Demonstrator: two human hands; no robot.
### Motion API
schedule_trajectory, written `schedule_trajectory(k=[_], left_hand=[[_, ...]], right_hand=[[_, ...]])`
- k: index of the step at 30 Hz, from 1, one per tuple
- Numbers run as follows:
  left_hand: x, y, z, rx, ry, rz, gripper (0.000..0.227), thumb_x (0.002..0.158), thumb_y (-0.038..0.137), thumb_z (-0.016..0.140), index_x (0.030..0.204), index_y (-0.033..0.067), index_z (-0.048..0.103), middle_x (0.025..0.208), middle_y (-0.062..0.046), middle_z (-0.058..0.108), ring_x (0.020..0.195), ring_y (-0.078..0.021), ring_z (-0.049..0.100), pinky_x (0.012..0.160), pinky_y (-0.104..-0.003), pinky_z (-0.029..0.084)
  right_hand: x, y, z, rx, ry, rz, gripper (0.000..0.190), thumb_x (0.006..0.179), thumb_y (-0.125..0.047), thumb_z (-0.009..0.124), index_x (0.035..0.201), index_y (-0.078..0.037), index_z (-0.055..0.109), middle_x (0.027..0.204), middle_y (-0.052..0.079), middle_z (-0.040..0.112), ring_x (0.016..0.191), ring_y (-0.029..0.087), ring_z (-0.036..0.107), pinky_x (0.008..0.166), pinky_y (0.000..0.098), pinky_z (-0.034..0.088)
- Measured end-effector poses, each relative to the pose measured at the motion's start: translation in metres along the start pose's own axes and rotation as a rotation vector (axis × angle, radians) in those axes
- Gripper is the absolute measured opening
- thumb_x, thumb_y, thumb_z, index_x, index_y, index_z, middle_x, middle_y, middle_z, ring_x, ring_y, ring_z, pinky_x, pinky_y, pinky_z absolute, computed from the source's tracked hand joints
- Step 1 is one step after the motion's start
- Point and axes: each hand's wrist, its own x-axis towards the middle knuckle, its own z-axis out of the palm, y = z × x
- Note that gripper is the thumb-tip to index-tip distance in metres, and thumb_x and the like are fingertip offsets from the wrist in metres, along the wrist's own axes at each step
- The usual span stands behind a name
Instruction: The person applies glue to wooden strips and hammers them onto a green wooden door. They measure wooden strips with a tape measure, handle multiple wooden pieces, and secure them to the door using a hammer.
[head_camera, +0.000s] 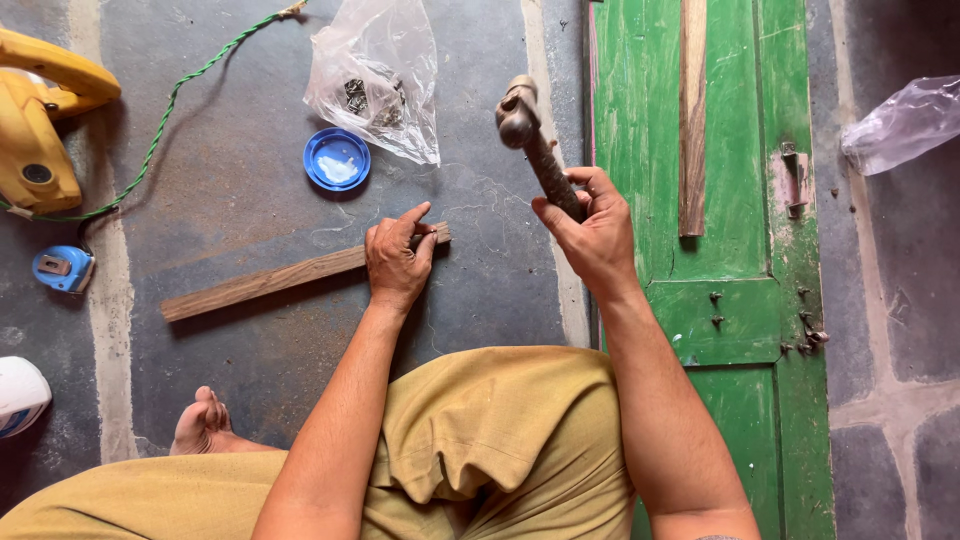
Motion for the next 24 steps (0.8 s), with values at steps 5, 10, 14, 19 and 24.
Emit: schedule_trajectory(k=[5, 10, 14, 19, 24], left_hand=[[-0.004, -0.001, 0.002, 0.018, 0.003, 0.026, 0.041, 0.088, 0.013, 0.079, 0.128, 0.0168, 0.07, 0.093, 0.007, 0.074, 0.091, -0.0145, 0.062, 0.097, -0.035, 0.044], [-0.003, -0.004, 0.001, 0.025, 0.013, 0.092, 0.046, 0.087, 0.012, 0.08, 0.132, 0.0147, 0.069, 0.094, 0.004, 0.074, 0.092, -0.0172, 0.062, 0.096, -0.036, 0.044], [0.002, -0.004, 0.002, 0.018, 0.025, 0.105, 0.049, 0.086, 0.012, 0.08, 0.134, 0.0146, 0.068, 0.091, 0.004, 0.075, 0.089, -0.0173, 0.062, 0.097, -0.038, 0.044], [0.0, -0.005, 0.001, 0.026, -0.02, 0.058, 0.053, 0.085, 0.011, 0.08, 0.137, 0.0136, 0.067, 0.085, 0.003, 0.072, 0.085, -0.0162, 0.061, 0.093, -0.038, 0.044], [0.0, -0.007, 0.002, 0.04, -0.01, 0.086, 0.051, 0.087, 0.013, 0.08, 0.136, 0.0135, 0.067, 0.084, 0.002, 0.069, 0.085, -0.0165, 0.06, 0.093, -0.037, 0.044]], right_hand=[[-0.005, -0.003, 0.001, -0.093, -0.034, -0.113, 0.026, 0.096, -0.021, 0.08, 0.117, -0.009, 0.068, 0.072, -0.005, 0.06, 0.061, 0.003, 0.051, 0.052, 0.0223, 0.037], [-0.019, -0.012, 0.0, -0.319, -0.039, -0.299, 0.027, 0.103, -0.017, 0.073, 0.128, -0.01, 0.067, 0.079, 0.001, 0.064, 0.068, 0.01, 0.062, 0.061, 0.0274, 0.05], [-0.022, -0.009, -0.007, -0.499, -0.099, -0.562, 0.041, 0.102, -0.012, 0.068, 0.142, -0.009, 0.057, 0.093, 0.008, 0.067, 0.076, 0.021, 0.067, 0.067, 0.0347, 0.054], [-0.028, 0.021, 0.003, -0.735, -0.245, -0.585, 0.054, 0.096, -0.014, 0.073, 0.147, -0.022, 0.057, 0.078, 0.008, 0.059, 0.061, 0.026, 0.06, 0.056, 0.0397, 0.05], [-0.026, 0.048, 0.013, -0.814, -0.328, -0.614, 0.059, 0.097, -0.015, 0.072, 0.15, -0.028, 0.053, 0.079, 0.007, 0.06, 0.06, 0.023, 0.058, 0.052, 0.0391, 0.046]])
